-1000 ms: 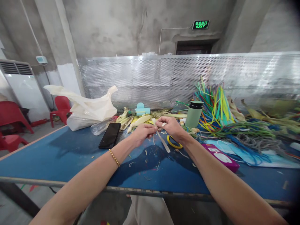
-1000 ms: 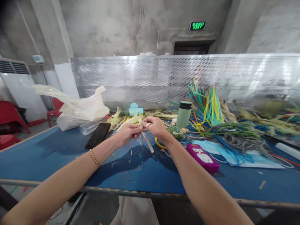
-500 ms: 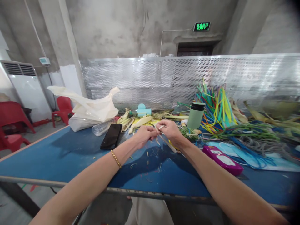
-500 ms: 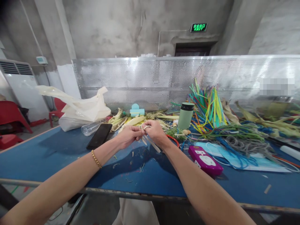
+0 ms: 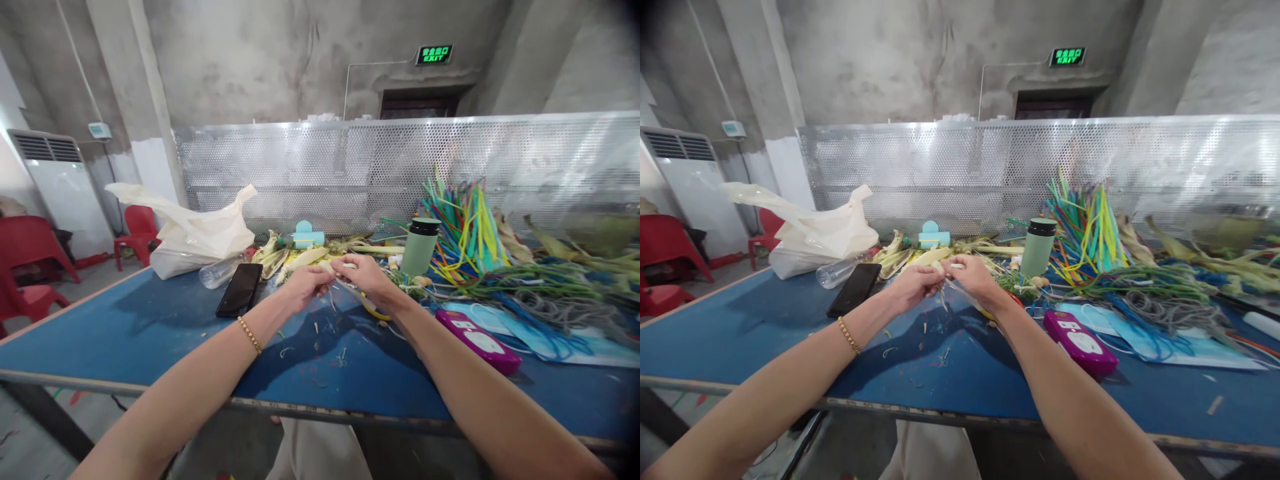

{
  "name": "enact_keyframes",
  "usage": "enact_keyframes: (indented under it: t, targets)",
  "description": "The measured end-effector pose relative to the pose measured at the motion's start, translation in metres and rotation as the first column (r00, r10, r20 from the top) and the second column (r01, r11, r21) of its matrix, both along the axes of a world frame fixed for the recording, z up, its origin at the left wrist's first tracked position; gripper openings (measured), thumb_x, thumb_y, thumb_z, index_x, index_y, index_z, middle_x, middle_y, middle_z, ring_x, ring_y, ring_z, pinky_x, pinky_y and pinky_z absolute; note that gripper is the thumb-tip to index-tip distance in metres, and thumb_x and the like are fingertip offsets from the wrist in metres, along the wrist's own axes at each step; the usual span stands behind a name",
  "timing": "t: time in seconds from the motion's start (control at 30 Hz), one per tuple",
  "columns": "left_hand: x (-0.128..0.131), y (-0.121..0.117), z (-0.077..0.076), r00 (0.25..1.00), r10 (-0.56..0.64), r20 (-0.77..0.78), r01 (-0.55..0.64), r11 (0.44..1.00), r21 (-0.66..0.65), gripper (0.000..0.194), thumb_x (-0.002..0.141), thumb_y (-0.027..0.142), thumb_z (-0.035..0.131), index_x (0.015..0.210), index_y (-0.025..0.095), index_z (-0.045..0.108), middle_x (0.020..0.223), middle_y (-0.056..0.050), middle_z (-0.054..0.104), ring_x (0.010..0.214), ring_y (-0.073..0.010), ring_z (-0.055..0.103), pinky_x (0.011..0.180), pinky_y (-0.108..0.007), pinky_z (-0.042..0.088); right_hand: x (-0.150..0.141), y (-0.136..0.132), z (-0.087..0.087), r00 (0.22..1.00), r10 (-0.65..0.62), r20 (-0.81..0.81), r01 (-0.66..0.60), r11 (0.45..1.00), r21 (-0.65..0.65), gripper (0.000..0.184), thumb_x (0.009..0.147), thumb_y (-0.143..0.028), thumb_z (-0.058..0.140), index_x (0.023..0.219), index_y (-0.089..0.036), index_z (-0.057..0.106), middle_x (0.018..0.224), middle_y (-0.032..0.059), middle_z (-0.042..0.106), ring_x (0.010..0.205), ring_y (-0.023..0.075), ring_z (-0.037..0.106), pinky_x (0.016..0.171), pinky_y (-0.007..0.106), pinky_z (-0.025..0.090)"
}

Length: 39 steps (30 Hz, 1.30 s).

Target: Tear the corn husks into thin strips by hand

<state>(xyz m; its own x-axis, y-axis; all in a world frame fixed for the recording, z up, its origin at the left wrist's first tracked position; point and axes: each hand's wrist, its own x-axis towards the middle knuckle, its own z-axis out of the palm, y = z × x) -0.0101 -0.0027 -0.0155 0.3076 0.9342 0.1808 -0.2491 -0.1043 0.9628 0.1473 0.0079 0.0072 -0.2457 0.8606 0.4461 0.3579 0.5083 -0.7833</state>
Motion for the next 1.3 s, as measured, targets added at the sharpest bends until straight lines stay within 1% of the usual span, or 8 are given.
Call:
enact_keyframes:
  t: [0.13,0.3,0.4,0.5,0.67,0.8,1.0,1.3]
  targets:
    - [-0.006,0.005,0.003,0.998,0.023,0.051,-0.022,1.0,-0.008,0.021,0.067,0.023,0.074,0.06,0.01,0.059,0.06,-0.003,0.056,0.047,-0.0058,0.043,0.048,-0.024,0.026,0.004,0.001,0.0,0.998,0.01,-0.06,-0.013,0.999,-0.049,0.034,0.068,-0.047,0.067,0.068,-0.014,0.065,0.062,0.0013,0.061,0.057,0.0124,0.052,0.055,0.024,0.039]
    - [-0.006,0.002,0.005,1.0,-0.001,0.022,0.001,1.0,0.009,0.02,0.069,0.025,0.075,0.068,0.008,0.063,0.065,-0.006,0.061,0.049,-0.0075,0.049,0.051,-0.025,0.032,0.001,-0.004,0.002,0.992,0.02,-0.128,-0.027,0.998,-0.049,0.031,0.062,-0.044,0.072,0.066,-0.013,0.065,0.059,-0.0014,0.058,0.054,0.0102,0.047,0.054,0.024,0.037]
    - [-0.005,0.0,0.007,1.0,-0.011,-0.006,0.011,0.999,-0.034,0.019,0.067,0.023,0.075,0.072,0.007,0.066,0.067,-0.008,0.064,0.052,-0.0095,0.052,0.052,-0.026,0.034,-0.002,-0.006,0.003,0.993,-0.008,-0.121,0.006,1.0,-0.017,0.03,0.061,-0.042,0.072,0.064,-0.014,0.063,0.059,-0.0009,0.058,0.055,0.0113,0.049,0.056,0.025,0.038]
    - [-0.004,-0.001,0.007,1.0,-0.01,0.005,0.01,0.999,-0.05,0.016,0.066,0.019,0.074,0.074,0.007,0.067,0.069,-0.009,0.065,0.052,-0.0099,0.053,0.052,-0.025,0.034,-0.004,-0.005,0.002,0.993,-0.042,-0.114,0.042,0.999,-0.003,0.027,0.062,-0.04,0.07,0.063,-0.014,0.062,0.06,0.0003,0.06,0.056,0.0121,0.05,0.055,0.025,0.038]
    - [-0.001,0.0,0.005,0.999,0.004,0.045,-0.002,0.999,-0.045,0.01,0.064,0.016,0.071,0.07,0.008,0.067,0.063,-0.007,0.063,0.049,-0.0091,0.05,0.051,-0.025,0.032,-0.006,-0.001,-0.002,0.995,-0.068,-0.071,0.071,0.996,0.047,0.022,0.063,-0.036,0.065,0.062,-0.014,0.061,0.059,0.0008,0.06,0.056,0.0122,0.049,0.054,0.025,0.038]
    - [0.001,0.0,0.005,0.997,0.013,0.072,-0.011,1.0,-0.022,0.005,0.062,0.012,0.066,0.066,0.008,0.066,0.058,-0.006,0.06,0.049,-0.0095,0.049,0.051,-0.026,0.032,-0.008,-0.002,-0.002,0.994,-0.082,-0.075,0.086,0.995,0.055,0.021,0.062,-0.035,0.064,0.061,-0.014,0.061,0.057,0.0008,0.059,0.054,0.0118,0.048,0.052,0.024,0.037]
    - [0.003,-0.002,0.006,0.994,0.029,0.108,-0.029,1.0,-0.001,0.004,0.059,0.009,0.062,0.062,0.009,0.065,0.06,-0.005,0.06,0.052,-0.0102,0.049,0.05,-0.025,0.033,-0.012,-0.005,-0.002,0.993,-0.088,-0.085,0.093,0.994,0.06,0.018,0.061,-0.033,0.062,0.058,-0.015,0.06,0.055,0.0013,0.06,0.053,0.0124,0.05,0.052,0.024,0.038]
    - [0.003,0.001,0.004,0.992,0.066,0.106,-0.067,0.998,0.003,0.002,0.057,0.008,0.062,0.058,0.01,0.063,0.059,-0.006,0.059,0.053,-0.0106,0.05,0.05,-0.026,0.034,-0.012,0.001,-0.009,0.991,-0.076,-0.111,0.084,0.994,0.075,0.016,0.061,-0.03,0.06,0.058,-0.015,0.061,0.059,0.0031,0.062,0.056,0.0137,0.053,0.051,0.024,0.041]
